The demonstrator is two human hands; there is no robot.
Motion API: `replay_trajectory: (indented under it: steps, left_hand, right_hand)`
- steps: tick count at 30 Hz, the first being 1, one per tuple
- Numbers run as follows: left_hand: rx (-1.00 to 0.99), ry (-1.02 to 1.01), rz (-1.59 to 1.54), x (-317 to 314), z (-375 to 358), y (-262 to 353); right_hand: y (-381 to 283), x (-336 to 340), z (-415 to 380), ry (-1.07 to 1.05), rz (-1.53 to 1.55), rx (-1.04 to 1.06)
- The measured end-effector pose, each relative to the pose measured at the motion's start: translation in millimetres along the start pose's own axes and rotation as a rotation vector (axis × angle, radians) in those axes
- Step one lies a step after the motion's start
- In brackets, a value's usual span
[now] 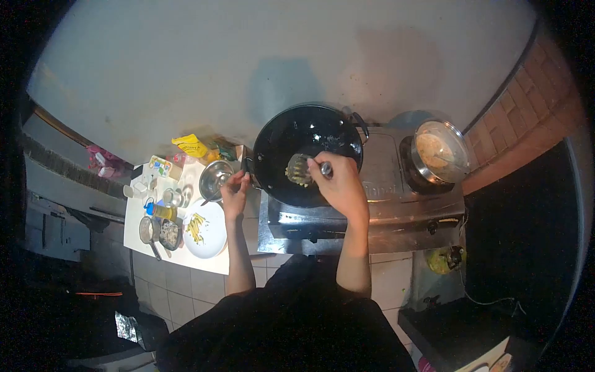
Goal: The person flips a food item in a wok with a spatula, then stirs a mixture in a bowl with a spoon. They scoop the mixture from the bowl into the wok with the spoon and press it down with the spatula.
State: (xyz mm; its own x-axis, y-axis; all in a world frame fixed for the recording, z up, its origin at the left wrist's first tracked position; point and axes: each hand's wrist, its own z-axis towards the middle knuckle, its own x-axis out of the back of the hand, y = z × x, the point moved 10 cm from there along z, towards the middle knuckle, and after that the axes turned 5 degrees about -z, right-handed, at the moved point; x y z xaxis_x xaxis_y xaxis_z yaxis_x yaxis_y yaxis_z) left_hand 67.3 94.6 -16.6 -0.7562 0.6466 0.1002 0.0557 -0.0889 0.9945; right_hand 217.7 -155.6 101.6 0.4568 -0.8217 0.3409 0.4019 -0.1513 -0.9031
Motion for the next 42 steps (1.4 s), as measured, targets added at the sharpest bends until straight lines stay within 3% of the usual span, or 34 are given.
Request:
replay_trajectory:
  steps: [2, 5, 8, 10, 12, 14, 17, 20, 24, 27, 29, 32, 38, 42]
  left_hand:
    - [-0.027, -0.010, 0.017, 0.3, -1.5, -1.8]
    - [-0.032, 0.002, 0.049, -0.9, -6.8, 8.6]
    - [-0.080, 0.048, 0.019, 6.8, -9.0, 7.2]
    - [-0.112, 0.043, 0.005, 8.0, -10.0, 9.8]
    - [-0.111, 0.050, 0.022, 8.9, -14.4, 13.8]
    - [-0.099, 0.064, 0.037, 9.6, -17.3, 13.5]
    - [-0.042, 0.046, -0.018, 10.1, -20.8, 2.2]
    - [-0.044, 0.009, -0.072, 5.8, -18.9, -0.5]
    - [-0.061, 0.003, -0.121, -0.8, -19.8, -4.1]
    - [-0.108, 0.036, -0.137, 4.5, -16.8, 1.5]
    - [-0.111, 0.031, -0.135, 7.2, -18.2, 0.8]
    - [-0.103, -0.014, -0.181, 4.9, -18.2, -2.1]
    - [-0.044, -0.129, -0.304, 1.1, -22.4, -4.5]
    - [-0.001, -0.112, -0.328, 4.3, -36.7, 18.6]
  right_hand:
    - [17.6, 9.5, -5.4, 0.010, 0.074, -0.146]
    - [26.5, 33.0, -11.7, 0.112, 0.201, -0.194]
    - [30.4, 42.4, -14.0, 0.130, 0.198, -0.123]
    - [36.9, 34.7, -15.2, 0.046, 0.109, -0.121]
    - [20.1, 24.8, -22.4, -0.019, -0.067, 0.101]
    - [21.7, 23.1, -34.8, -0.069, -0.138, 0.081]
    - [32.3, 24.3, -62.9, -0.144, -0.296, 0.231]
    - [9.0, 40.9, -92.2, 0.039, -0.440, 0.206]
    - [82.8, 61.9, -120.9, -0.001, -0.635, 0.113]
    - [103.7, 84.2, -113.7, 0.045, -0.818, 0.194]
    - [125.3, 96.5, -109.3, 0.115, -1.104, 0.145]
    - [157.4, 113.4, -102.2, 0.322, -1.147, 0.026]
    - [228.5, 116.8, -105.9, 0.504, -1.296, -0.220]
    - [221.1, 125.3, -102.5, 0.449, -1.281, -0.410]
